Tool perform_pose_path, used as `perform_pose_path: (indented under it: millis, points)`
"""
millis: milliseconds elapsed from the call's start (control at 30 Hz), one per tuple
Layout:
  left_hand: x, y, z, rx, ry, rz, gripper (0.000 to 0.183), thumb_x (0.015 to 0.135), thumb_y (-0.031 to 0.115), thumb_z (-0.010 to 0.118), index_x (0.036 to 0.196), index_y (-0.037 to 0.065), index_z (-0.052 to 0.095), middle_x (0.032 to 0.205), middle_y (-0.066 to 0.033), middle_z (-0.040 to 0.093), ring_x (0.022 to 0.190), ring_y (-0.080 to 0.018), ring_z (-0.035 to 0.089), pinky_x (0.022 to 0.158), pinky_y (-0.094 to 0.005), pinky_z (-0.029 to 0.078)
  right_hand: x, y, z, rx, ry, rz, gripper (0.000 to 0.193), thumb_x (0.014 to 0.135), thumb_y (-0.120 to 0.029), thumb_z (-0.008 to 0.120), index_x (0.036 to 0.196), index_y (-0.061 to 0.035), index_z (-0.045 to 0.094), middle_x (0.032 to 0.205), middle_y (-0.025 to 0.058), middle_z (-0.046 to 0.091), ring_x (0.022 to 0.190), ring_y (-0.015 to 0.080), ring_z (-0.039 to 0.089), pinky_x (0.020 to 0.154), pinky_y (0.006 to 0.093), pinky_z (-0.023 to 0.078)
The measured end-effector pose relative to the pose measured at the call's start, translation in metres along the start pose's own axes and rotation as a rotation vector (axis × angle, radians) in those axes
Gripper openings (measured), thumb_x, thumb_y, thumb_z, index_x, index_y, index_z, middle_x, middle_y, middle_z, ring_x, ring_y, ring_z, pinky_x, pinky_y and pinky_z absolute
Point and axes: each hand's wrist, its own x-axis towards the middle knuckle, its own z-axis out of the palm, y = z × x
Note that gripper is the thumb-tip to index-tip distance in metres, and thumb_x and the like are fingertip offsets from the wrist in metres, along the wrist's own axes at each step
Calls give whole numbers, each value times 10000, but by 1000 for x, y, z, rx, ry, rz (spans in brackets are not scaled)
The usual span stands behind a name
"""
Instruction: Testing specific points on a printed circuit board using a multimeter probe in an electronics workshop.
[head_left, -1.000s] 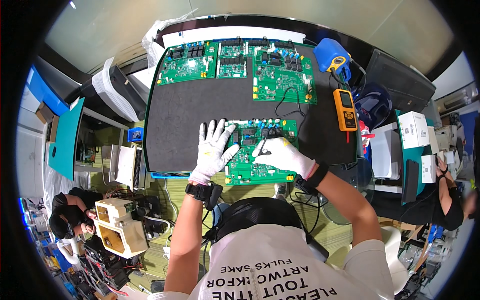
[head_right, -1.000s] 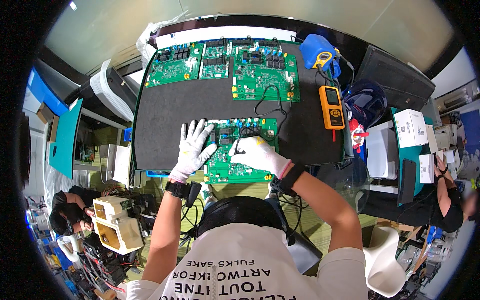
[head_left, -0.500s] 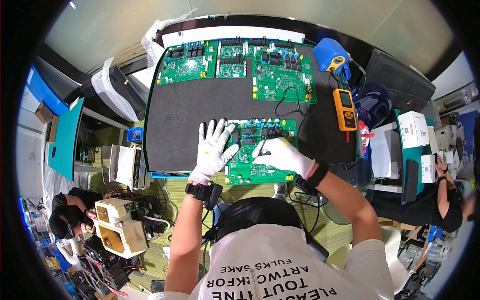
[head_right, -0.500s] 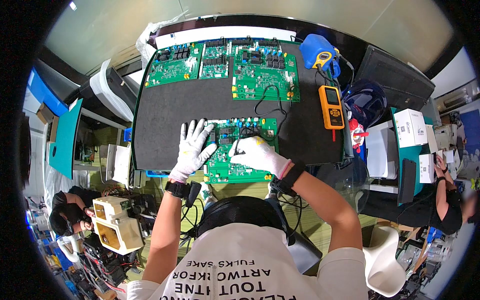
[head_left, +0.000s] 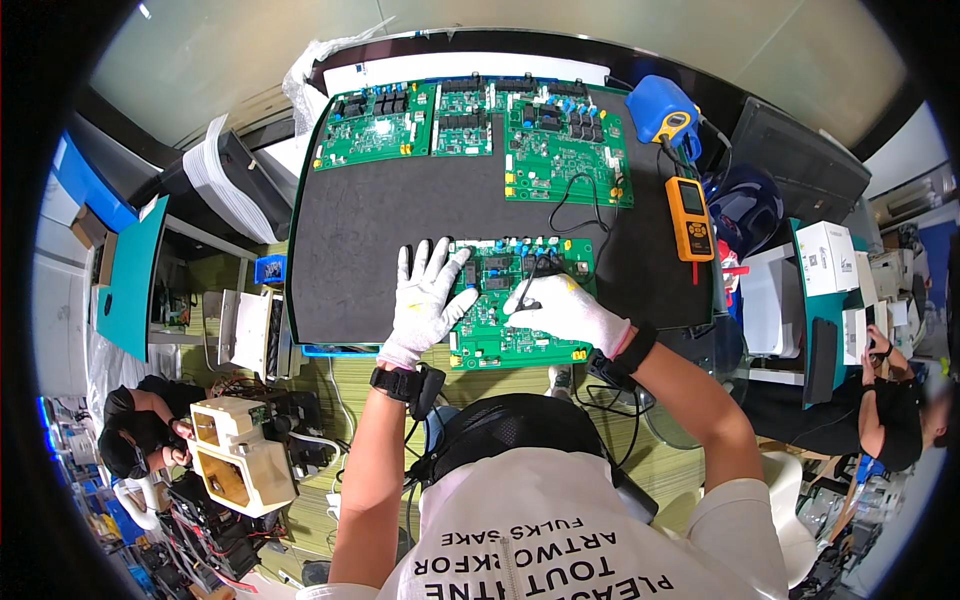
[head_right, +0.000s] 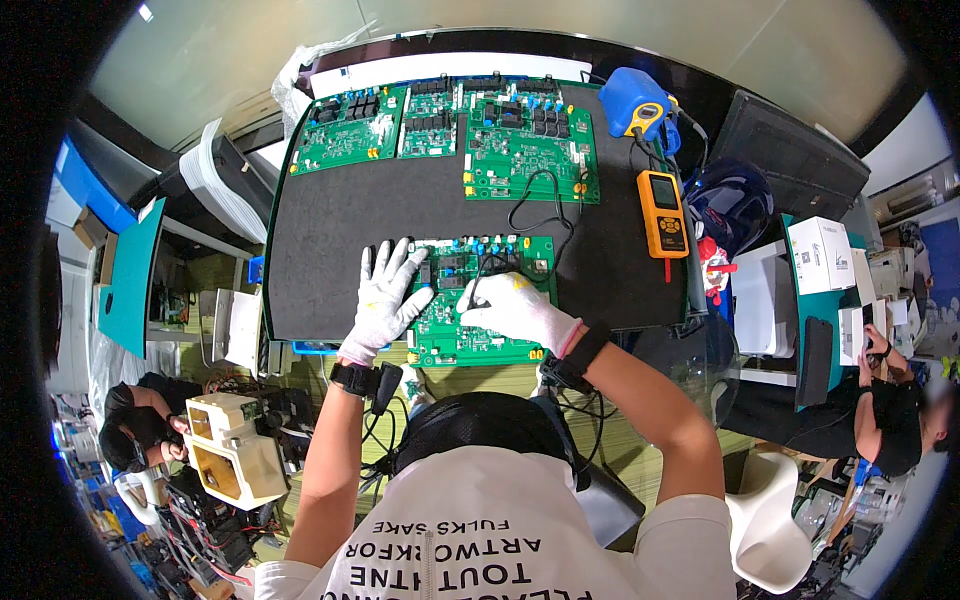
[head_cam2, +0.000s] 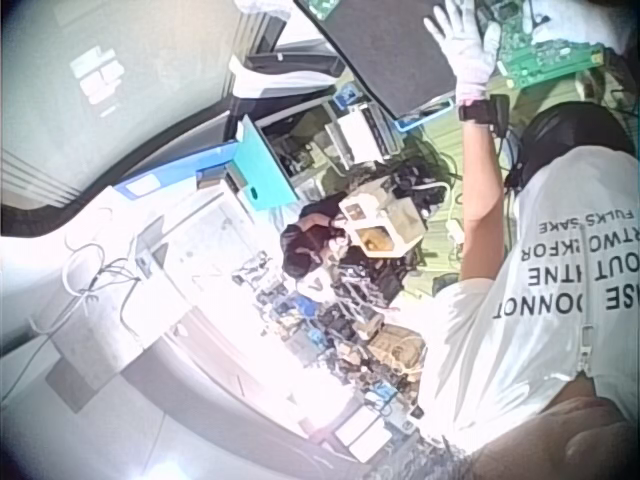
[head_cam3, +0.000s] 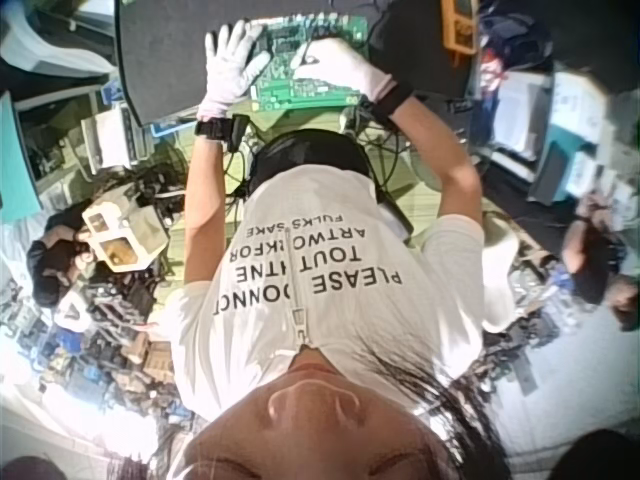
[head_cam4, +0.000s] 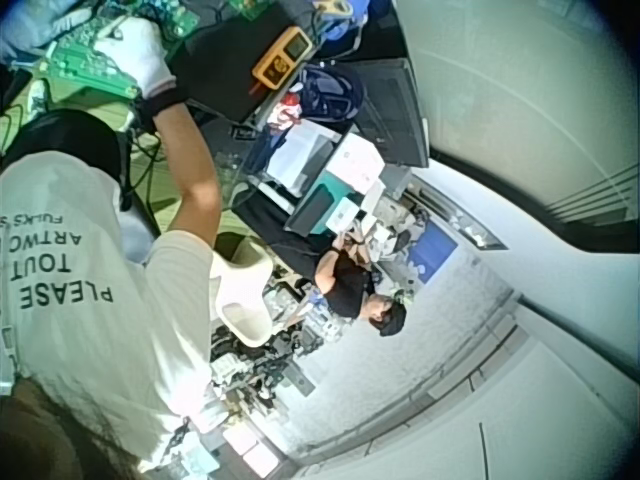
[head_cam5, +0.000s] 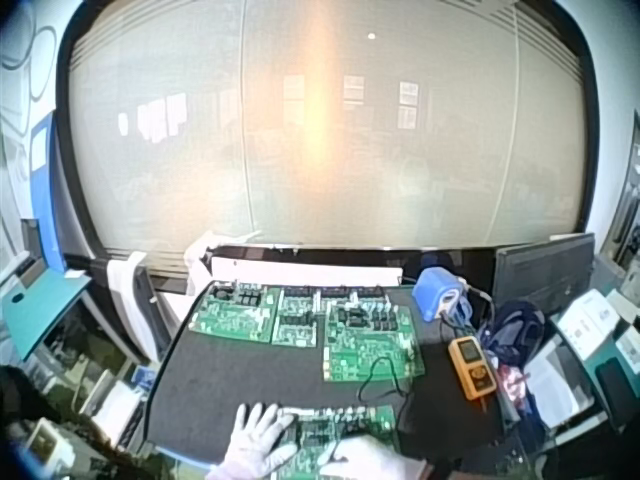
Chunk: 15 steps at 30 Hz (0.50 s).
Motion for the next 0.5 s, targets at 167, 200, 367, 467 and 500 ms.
perform_pose_path:
  millis: [167, 200, 367, 467, 500]
  points:
    - [0, -1, 1, 10, 5, 3, 569, 841, 485, 493, 1293, 141, 455, 1343, -179, 407, 1258, -405, 328, 1075, -521, 114, 1, 2, 1, -31, 10, -26, 189, 766, -156, 657, 905, -28, 642, 814, 99, 668, 736, 166, 638, 674, 290, 495]
    - [-1, -1, 1, 8, 5, 3, 568, 841, 485, 492, 1293, 141, 454, 1343, -179, 407, 1258, -405, 329, 1075, -522, 114, 1, 1, 0, -33, 4, -14, 191, 766, -157, 658, 906, -28, 642, 817, 100, 668, 739, 169, 639, 677, 291, 495]
    - [0, 1, -1, -8, 8, 6, 566, 844, 482, 490, 1294, 140, 453, 1341, -178, 409, 1255, -406, 333, 1074, -522, 116, 1, 3, 0, -1, -2, 11, 199, 768, -165, 658, 913, -29, 645, 829, 101, 669, 753, 169, 638, 689, 288, 494]
    - [0, 0, -1, -3, 9, 4, 567, 846, 484, 486, 1294, 139, 451, 1342, -178, 408, 1254, -407, 334, 1074, -522, 115, 2, 1, -1, 5, -13, 5, 205, 768, -170, 659, 917, -29, 646, 834, 101, 668, 760, 168, 637, 695, 285, 492]
    - [0, 0, -1, -3, 8, 3, 567, 846, 485, 485, 1294, 139, 451, 1343, -178, 407, 1254, -406, 334, 1074, -522, 115, 2, 1, -1, -6, -17, 8, 206, 768, -171, 659, 917, -29, 646, 835, 101, 668, 762, 168, 637, 696, 284, 492]
